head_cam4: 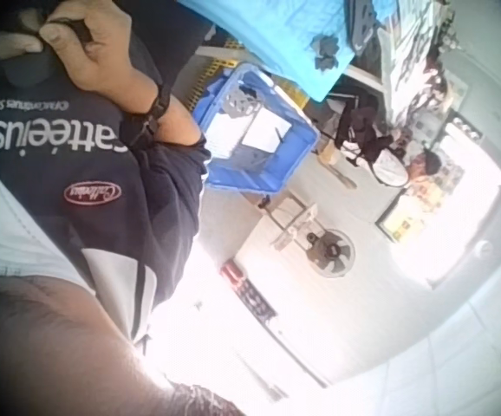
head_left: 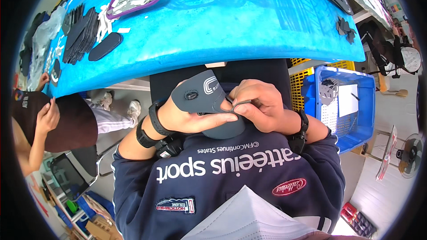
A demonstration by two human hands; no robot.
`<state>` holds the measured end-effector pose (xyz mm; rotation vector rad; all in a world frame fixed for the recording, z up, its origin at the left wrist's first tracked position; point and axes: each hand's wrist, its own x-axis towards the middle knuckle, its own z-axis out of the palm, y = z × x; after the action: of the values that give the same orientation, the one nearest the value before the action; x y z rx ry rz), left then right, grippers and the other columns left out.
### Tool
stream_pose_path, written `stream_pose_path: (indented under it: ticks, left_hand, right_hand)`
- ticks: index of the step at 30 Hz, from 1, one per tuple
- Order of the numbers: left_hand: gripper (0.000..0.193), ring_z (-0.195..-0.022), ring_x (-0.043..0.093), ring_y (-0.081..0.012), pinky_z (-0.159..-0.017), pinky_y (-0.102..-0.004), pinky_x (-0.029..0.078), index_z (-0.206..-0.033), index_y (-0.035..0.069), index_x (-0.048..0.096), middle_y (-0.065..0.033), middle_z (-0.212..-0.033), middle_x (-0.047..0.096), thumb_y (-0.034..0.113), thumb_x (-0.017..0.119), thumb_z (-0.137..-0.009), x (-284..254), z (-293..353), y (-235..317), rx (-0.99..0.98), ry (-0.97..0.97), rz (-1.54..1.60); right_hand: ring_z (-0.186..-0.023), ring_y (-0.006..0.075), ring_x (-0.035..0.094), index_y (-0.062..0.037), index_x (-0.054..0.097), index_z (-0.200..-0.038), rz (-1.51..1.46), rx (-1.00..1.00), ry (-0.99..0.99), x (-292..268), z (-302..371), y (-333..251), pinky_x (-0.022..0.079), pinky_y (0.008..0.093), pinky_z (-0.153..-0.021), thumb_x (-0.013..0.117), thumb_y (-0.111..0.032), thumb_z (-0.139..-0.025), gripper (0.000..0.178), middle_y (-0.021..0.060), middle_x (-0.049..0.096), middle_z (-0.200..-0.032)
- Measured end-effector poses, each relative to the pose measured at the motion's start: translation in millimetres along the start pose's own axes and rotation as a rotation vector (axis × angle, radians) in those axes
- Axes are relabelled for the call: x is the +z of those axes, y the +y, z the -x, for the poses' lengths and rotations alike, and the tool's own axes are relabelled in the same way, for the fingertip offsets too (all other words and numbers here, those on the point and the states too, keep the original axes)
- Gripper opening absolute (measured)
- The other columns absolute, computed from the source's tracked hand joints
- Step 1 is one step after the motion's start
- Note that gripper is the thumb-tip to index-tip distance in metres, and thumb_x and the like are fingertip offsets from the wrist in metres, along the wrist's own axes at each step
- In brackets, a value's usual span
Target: The person manipulates several grey and black shoe upper components, applying white adhesive strips to specific sections. The person then hands the prepared components to another person standing nearby.
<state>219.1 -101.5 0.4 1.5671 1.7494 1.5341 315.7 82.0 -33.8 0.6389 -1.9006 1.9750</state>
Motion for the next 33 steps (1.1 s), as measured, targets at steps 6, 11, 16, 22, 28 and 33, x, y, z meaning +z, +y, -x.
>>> stream_pose_path:
  ticks: [6,11,16,22,28,33]
  left_hand:
    - [0.012,-0.063,0.06,-0.0163,-0.057,-0.0276,0.044,-0.082,0.006,0.072,-0.0047,-0.073,0.065,0.01,0.079,-0.073,7,6,-15,0.022,0.068,-0.005]
    - [0.011,-0.064,0.06,-0.0153,-0.057,-0.0274,0.045,-0.082,0.006,0.072,-0.0043,-0.074,0.065,0.011,0.078,-0.075,12,13,-26,-0.069,0.097,0.043]
    - [0.012,-0.064,0.06,-0.015,-0.058,-0.0279,0.045,-0.082,0.005,0.071,-0.0035,-0.074,0.065,0.013,0.078,-0.075,5,4,-24,-0.038,0.08,0.056]
    - [0.027,-0.06,0.058,-0.0327,-0.054,-0.0351,0.046,-0.087,0.007,0.064,-0.0111,-0.071,0.062,0.031,0.073,-0.08,-12,-5,-10,-0.155,-0.459,-0.068]
    - [0.021,-0.057,0.06,-0.0281,-0.052,-0.0316,0.046,-0.084,0.005,0.064,-0.0096,-0.07,0.064,0.022,0.075,-0.077,-7,-9,-10,-0.127,-0.458,-0.032]
    - [0.024,-0.057,0.059,-0.0322,-0.05,-0.0369,0.045,-0.08,0.005,0.063,-0.0104,-0.065,0.062,0.026,0.075,-0.076,-14,-22,-8,-0.175,-0.678,-0.024]
  right_hand:
    - [-0.074,0.0082,0.052,-0.0011,0.058,-0.096,-0.212,0.157,0.084,10,12,11,0.042,0.0232,-0.066,0.057,-0.006,-0.092,0.006,0.0042,0.058,-0.086]
    - [-0.077,0.0064,0.052,-0.0019,0.057,-0.098,-0.482,0.301,0.222,21,18,20,0.042,0.0226,-0.069,0.057,-0.007,-0.093,0.007,0.0025,0.058,-0.088]
    - [-0.075,0.0081,0.055,-0.0032,0.058,-0.094,-0.401,0.336,0.064,9,-13,0,0.044,0.0242,-0.067,0.061,-0.009,-0.09,0.007,0.0029,0.059,-0.085]
    - [-0.068,0.0302,0.06,-0.0058,0.058,-0.086,0.486,-0.01,-0.683,-28,-29,-28,0.048,0.0381,-0.059,0.062,-0.016,-0.082,0.012,0.0093,0.058,-0.072]
    - [-0.062,0.0247,0.061,-0.0043,0.056,-0.077,0.727,-0.11,-0.774,-21,-25,-39,0.048,0.035,-0.053,0.061,-0.015,-0.082,0.012,0.0077,0.057,-0.065]
    - [-0.059,0.0234,0.061,-0.0032,0.057,-0.073,0.73,-0.184,-0.921,-20,-29,-40,0.048,0.0341,-0.051,0.058,-0.014,-0.079,0.012,0.0082,0.058,-0.061]
